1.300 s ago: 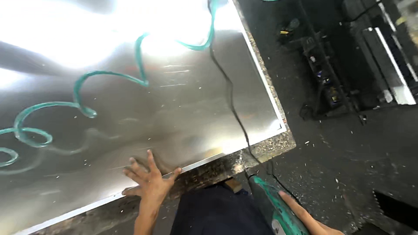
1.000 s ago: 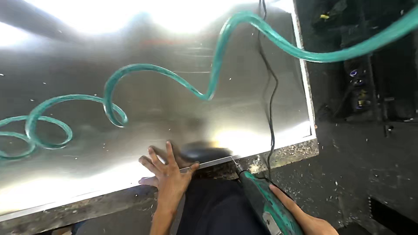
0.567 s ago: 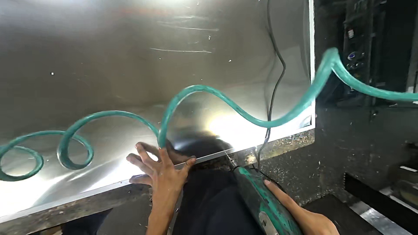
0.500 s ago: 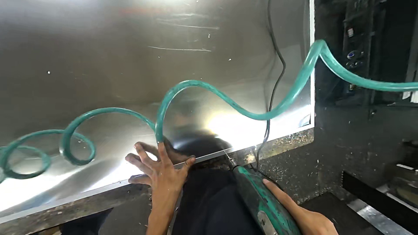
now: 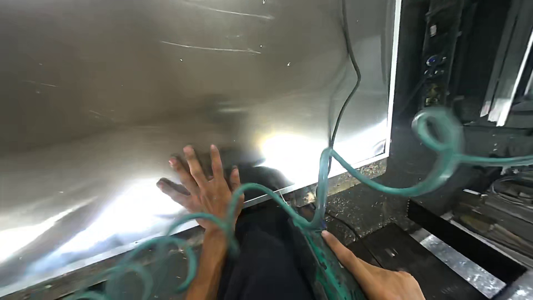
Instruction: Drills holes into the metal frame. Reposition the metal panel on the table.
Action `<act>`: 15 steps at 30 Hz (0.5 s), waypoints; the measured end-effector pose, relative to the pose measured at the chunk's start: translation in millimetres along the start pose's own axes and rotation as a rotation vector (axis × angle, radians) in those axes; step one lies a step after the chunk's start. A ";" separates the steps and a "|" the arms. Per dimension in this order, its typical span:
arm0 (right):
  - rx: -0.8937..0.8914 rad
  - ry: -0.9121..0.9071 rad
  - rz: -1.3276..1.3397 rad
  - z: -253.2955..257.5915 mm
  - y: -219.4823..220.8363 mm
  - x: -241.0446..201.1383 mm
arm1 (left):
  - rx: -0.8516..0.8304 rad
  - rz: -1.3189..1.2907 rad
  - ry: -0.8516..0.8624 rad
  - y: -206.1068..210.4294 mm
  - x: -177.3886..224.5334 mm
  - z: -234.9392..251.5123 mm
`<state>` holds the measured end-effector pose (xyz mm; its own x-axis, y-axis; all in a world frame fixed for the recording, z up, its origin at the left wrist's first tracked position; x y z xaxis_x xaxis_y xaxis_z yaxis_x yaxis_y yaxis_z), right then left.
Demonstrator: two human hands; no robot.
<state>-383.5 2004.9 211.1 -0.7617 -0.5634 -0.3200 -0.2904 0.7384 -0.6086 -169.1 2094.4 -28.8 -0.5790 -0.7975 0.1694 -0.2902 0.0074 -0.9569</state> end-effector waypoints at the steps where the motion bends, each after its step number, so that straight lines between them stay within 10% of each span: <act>1: -0.002 -0.004 -0.012 1.1 -0.6 -0.2 | -0.003 0.008 0.001 -2.9 1.4 1.2; 15: 0.038 -0.037 -0.005 1.4 6.5 3.2 | -0.035 0.044 0.017 -1.0 -4.5 3.3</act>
<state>-387.0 2007.3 205.1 -0.7380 -0.5810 -0.3432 -0.2715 0.7213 -0.6372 -163.7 2095.9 -29.4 -0.6042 -0.7859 0.1317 -0.2906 0.0634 -0.9548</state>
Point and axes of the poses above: each hand's wrist, its own z-axis towards the middle knuckle, its own y-axis out of the palm, x = y × z, the point moved 3 cm from there along z, towards the middle knuckle, and after that the axes turned 10 degrees about -y, right-handed, at the moved point
